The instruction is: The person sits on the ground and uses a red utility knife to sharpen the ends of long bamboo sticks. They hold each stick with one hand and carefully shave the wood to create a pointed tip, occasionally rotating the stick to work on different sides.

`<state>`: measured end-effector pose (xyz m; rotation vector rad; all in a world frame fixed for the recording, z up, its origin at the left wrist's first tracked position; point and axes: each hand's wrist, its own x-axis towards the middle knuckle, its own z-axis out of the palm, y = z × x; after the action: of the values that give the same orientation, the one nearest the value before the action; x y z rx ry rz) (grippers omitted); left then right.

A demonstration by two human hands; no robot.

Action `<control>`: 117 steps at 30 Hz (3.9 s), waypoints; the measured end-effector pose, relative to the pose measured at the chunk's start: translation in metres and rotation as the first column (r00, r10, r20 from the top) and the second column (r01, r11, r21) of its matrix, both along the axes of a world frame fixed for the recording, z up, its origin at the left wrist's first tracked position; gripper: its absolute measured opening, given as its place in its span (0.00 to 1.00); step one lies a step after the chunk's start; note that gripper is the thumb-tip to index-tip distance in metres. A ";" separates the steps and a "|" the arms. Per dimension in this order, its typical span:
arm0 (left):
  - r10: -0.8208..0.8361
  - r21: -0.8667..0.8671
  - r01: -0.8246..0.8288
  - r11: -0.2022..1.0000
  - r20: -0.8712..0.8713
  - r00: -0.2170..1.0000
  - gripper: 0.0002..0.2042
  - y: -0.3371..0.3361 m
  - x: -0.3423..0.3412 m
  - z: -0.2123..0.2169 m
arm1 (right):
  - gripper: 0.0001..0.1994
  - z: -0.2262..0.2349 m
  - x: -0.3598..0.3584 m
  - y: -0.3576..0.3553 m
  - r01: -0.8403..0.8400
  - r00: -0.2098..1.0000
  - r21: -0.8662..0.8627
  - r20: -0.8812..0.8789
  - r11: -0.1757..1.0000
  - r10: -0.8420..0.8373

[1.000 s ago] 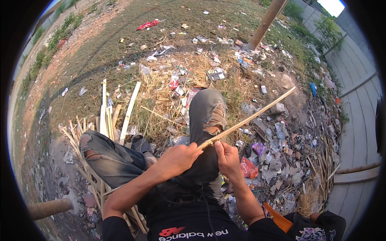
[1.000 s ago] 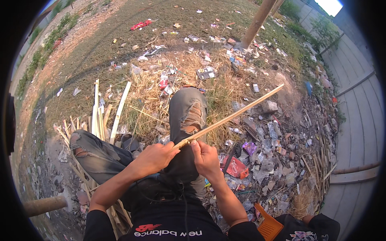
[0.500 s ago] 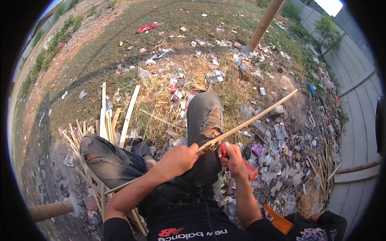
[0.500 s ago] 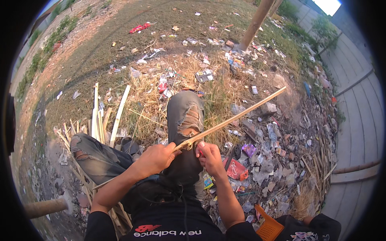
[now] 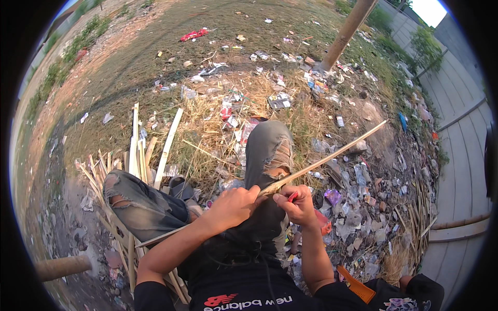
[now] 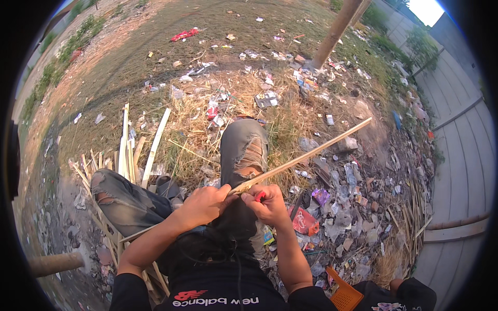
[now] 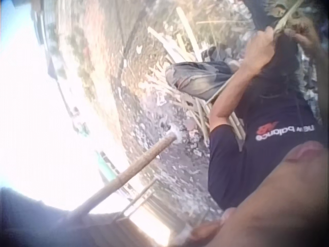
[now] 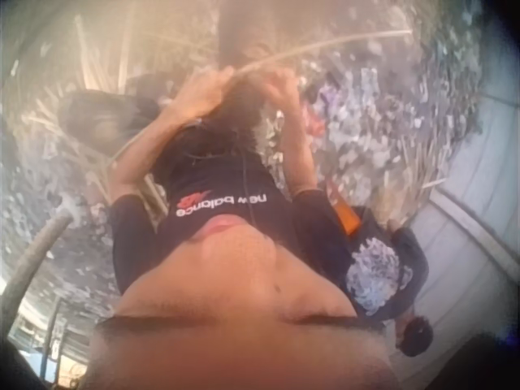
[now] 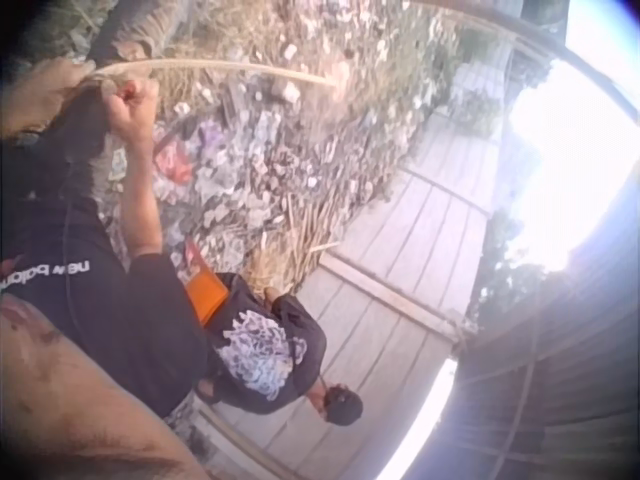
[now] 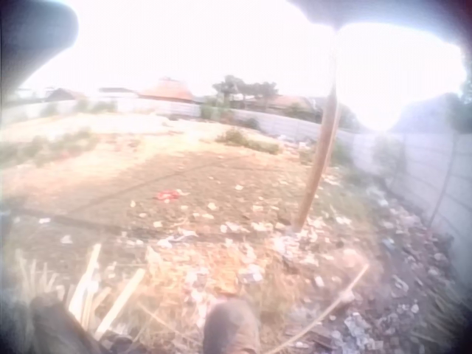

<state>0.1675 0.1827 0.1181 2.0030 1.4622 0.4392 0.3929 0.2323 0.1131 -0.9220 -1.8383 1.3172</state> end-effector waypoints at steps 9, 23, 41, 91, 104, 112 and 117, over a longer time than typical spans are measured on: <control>0.021 -0.011 -0.020 1.000 0.013 1.000 0.20 0.003 -0.003 -0.005 | 0.13 -0.003 0.020 0.001 0.518 0.855 0.073 -0.001 0.852 -0.519; 0.003 0.115 0.005 0.993 -0.072 0.997 0.23 0.005 -0.009 -0.013 | 0.23 -0.006 0.003 0.001 0.519 0.823 0.109 0.201 0.848 -0.531; -0.044 0.005 0.044 0.999 -0.006 0.999 0.22 0.015 -0.009 -0.006 | 0.22 -0.017 -0.017 -0.013 0.361 0.883 0.149 0.262 0.921 -0.389; 0.015 0.104 -0.009 0.995 -0.056 0.998 0.20 0.010 -0.003 -0.009 | 0.20 0.007 0.006 -0.027 0.364 0.892 0.013 0.282 0.931 -0.353; 0.011 0.098 -0.003 0.995 -0.080 0.997 0.17 0.007 -0.006 -0.011 | 0.15 -0.004 -0.011 -0.024 0.251 0.855 0.207 0.411 0.946 -0.317; 0.003 0.115 0.004 0.993 -0.064 0.998 0.17 0.008 -0.006 -0.012 | 0.15 -0.009 -0.011 -0.026 0.241 0.869 0.245 0.377 0.939 -0.321; -0.004 0.131 0.017 0.991 -0.096 0.995 0.20 0.003 -0.016 -0.012 | 0.15 -0.011 -0.018 -0.030 0.254 0.866 0.217 0.382 0.943 -0.321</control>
<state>0.1518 0.1856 0.1066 2.1614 1.5146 0.4507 0.3746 0.2027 0.1019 -1.4084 -1.9811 0.8169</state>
